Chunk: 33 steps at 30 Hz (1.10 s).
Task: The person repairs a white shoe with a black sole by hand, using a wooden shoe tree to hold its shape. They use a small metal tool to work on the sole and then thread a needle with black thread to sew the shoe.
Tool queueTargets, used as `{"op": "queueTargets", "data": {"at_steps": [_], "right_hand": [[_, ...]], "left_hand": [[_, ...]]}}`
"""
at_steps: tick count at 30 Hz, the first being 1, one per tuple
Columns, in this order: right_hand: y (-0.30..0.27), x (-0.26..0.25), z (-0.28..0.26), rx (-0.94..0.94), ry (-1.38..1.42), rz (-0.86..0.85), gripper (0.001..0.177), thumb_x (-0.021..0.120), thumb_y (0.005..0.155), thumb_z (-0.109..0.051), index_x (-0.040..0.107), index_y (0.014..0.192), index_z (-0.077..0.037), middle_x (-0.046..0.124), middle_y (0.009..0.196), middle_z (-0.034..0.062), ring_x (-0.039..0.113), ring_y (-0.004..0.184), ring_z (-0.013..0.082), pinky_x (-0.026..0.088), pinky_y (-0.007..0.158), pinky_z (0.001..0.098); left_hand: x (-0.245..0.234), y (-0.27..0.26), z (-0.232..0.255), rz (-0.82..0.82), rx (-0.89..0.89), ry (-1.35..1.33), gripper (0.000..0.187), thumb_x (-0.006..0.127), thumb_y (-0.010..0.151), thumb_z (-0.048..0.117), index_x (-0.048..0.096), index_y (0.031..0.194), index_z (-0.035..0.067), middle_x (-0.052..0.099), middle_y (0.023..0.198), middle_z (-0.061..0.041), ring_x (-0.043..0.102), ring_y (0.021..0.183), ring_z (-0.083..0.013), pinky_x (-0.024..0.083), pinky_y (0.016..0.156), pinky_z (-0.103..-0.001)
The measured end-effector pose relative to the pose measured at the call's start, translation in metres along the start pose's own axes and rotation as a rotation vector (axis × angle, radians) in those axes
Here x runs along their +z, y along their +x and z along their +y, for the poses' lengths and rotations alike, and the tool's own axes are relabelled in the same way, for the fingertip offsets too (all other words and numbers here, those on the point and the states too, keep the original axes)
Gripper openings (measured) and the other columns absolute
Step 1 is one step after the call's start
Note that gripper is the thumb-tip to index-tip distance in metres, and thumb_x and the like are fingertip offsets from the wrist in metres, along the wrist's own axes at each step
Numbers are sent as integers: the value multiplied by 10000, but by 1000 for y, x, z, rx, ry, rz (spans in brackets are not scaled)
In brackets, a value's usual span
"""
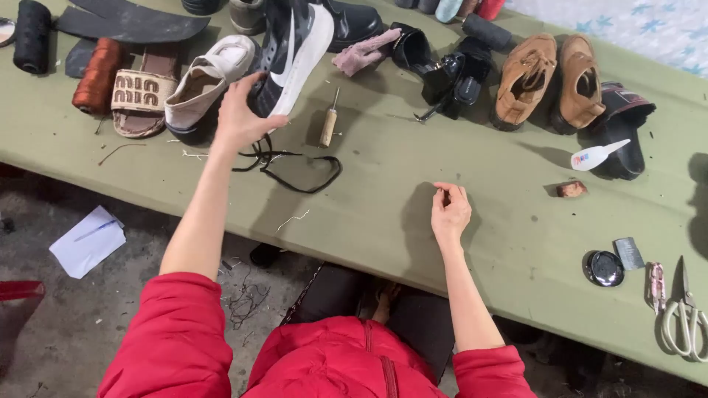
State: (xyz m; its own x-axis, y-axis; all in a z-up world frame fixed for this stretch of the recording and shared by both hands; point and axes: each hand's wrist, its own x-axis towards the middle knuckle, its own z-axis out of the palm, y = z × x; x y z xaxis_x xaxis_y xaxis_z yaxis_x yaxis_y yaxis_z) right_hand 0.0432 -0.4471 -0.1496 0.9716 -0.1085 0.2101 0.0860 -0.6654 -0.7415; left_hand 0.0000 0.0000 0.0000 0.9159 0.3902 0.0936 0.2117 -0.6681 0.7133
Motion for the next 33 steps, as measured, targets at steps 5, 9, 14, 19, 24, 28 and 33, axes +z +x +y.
{"op": "queueTargets", "data": {"at_steps": [5, 9, 14, 19, 24, 28, 33], "right_hand": [[-2, 0, 3, -103, -17, 45, 160, 621, 975, -137, 739, 979, -245, 647, 921, 39, 725, 882, 285, 581, 797, 392], [-4, -1, 1, -95, -34, 46, 159, 619, 980, -141, 739, 974, -245, 651, 916, 38, 725, 878, 293, 580, 797, 395], [-1, 1, 5, -100, -42, 62, 156, 626, 975, -154, 737, 973, -263, 640, 901, 17, 727, 868, 270, 583, 792, 386], [-2, 2, 5, -125, -67, 68, 155, 637, 968, -149, 739, 968, -265, 643, 897, 14, 729, 864, 270, 586, 789, 386], [-3, 2, 4, -141, -54, 77, 153, 632, 975, -140, 738, 981, -252, 642, 905, 26, 727, 872, 281, 584, 796, 390], [-5, 1, 6, -133, -76, 71, 146, 632, 976, -153, 733, 973, -259, 640, 908, 14, 728, 877, 270, 583, 794, 381], [2, 3, 7, -64, -64, 25, 214, 588, 997, -123, 761, 1051, -238, 653, 992, -61, 622, 687, 146, 505, 681, 343]], "left_hand": [[44, 7, -29, 101, 34, 207, 1055, 957, 630, 474, 474, 1522, 182, 493, 1397, -182, 512, 1284, -412, 401, 1019, -610], [51, 8, -23, -56, 50, 242, 1056, 887, 789, 418, 296, 1618, 136, 379, 1505, -306, 381, 1404, -530, 244, 1134, -720], [27, 56, -93, 436, 142, 501, 534, 922, 779, 327, 637, 1171, 103, 524, 1156, -161, 562, 1052, -426, 437, 875, -571], [13, 92, -175, 443, 37, 866, 605, 935, 667, 525, 728, 1040, 95, 620, 1054, -121, 514, 1032, -294, 376, 840, -461], [-13, 124, -214, 520, 108, 663, 112, 860, 837, 312, 814, 904, 234, 718, 778, -100, 656, 830, -349, 479, 791, -487], [-68, 52, -114, 389, 78, 51, 280, 852, 924, 236, 781, 1159, 102, 746, 953, -180, 725, 955, -392, 539, 841, -475], [-108, -23, 57, 88, -213, -291, 289, 708, 980, 193, 695, 1246, 79, 769, 1136, -67, 734, 913, -183, 637, 695, -282]]}}
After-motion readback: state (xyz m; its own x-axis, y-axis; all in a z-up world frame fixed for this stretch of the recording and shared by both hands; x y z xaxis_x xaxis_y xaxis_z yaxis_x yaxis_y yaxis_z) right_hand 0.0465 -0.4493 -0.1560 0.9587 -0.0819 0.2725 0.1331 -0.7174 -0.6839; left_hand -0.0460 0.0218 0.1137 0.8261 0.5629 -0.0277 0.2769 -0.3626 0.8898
